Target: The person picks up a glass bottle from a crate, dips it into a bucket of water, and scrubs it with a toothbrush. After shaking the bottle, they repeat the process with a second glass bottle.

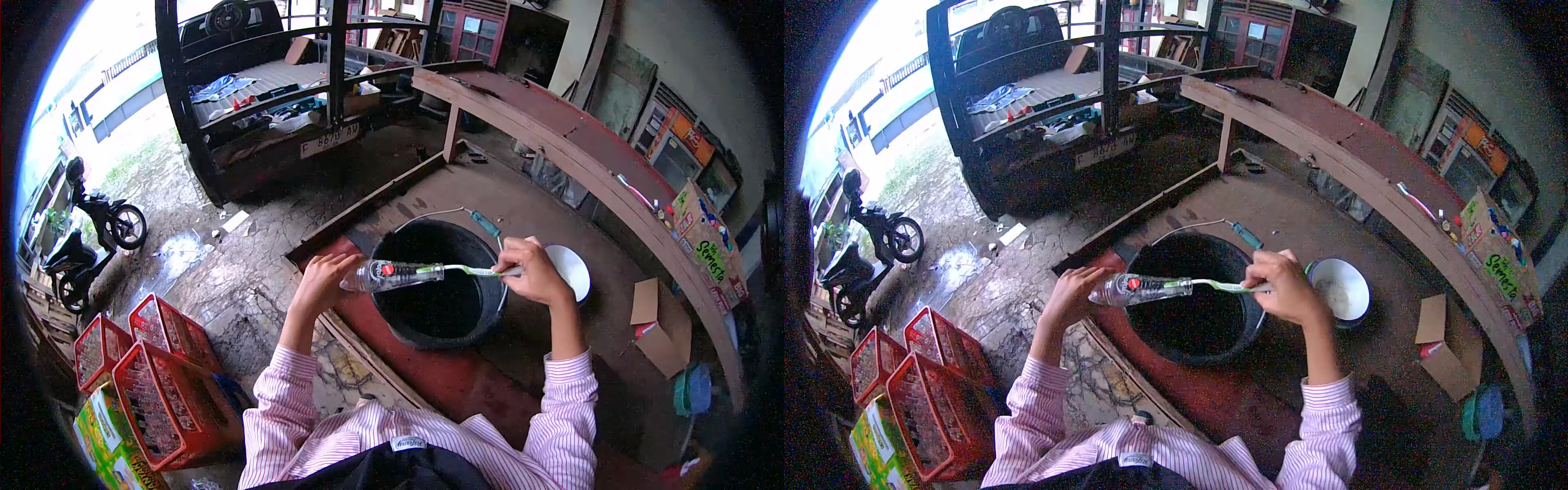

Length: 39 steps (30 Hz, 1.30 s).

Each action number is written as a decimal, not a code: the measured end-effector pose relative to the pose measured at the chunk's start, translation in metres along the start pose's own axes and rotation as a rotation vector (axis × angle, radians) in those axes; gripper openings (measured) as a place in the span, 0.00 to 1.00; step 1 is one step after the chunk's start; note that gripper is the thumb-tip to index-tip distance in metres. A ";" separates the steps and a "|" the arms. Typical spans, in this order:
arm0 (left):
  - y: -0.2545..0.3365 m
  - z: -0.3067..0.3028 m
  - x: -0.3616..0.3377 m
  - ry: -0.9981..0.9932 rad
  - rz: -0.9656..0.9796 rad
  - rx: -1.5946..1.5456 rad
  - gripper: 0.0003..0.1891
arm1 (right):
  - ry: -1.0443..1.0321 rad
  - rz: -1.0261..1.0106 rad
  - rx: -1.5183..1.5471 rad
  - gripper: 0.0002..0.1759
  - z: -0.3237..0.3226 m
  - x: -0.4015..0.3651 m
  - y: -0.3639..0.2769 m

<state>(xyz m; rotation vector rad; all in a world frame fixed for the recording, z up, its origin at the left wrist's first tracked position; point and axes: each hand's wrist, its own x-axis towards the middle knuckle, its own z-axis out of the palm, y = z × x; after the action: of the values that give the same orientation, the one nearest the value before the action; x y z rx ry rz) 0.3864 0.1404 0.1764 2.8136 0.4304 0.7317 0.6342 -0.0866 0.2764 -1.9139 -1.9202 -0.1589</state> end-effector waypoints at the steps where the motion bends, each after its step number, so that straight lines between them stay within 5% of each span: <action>1: 0.000 -0.001 -0.003 0.026 0.030 -0.013 0.31 | 0.011 0.025 0.057 0.06 0.000 -0.002 0.006; 8: -0.003 0.001 -0.001 -0.012 0.014 -0.033 0.30 | 0.005 0.001 0.211 0.08 0.023 0.007 0.010; 12: -0.022 -0.004 -0.023 0.019 -0.031 -0.026 0.29 | -0.028 0.216 0.290 0.08 0.008 -0.011 0.031; 16: -0.023 -0.017 -0.046 0.004 -0.292 -0.048 0.29 | -0.134 0.244 0.240 0.07 0.044 -0.023 0.037; 19: -0.033 0.000 -0.061 0.102 -0.469 -0.358 0.29 | -0.291 0.289 0.046 0.08 0.092 -0.019 0.017; 20: -0.036 0.011 -0.067 0.202 -0.541 -0.795 0.25 | -0.330 0.291 0.010 0.08 0.110 -0.019 0.018; 22: -0.041 0.027 -0.068 0.352 -0.467 -1.107 0.23 | -0.373 0.282 0.004 0.07 0.118 -0.017 0.007; 26: -0.034 0.019 -0.074 0.424 -0.622 -1.489 0.19 | -0.390 0.285 -0.081 0.08 0.121 -0.023 0.002; 35: -0.024 -0.010 -0.065 0.543 -0.312 -0.926 0.25 | -0.277 0.367 -0.088 0.09 0.102 -0.038 -0.019; 36: -0.015 -0.035 -0.054 0.669 -0.689 -1.513 0.25 | -0.242 0.381 -0.073 0.09 0.099 -0.038 -0.019; 39: -0.075 -0.012 -0.082 0.848 -0.406 -1.103 0.23 | -0.159 0.370 -0.042 0.09 0.089 -0.043 -0.024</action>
<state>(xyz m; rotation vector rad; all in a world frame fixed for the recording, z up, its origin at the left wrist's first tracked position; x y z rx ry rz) 0.2950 0.1852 0.1306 1.2779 0.4743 1.4452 0.5898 -0.0951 0.1854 -2.3307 -1.6276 0.0658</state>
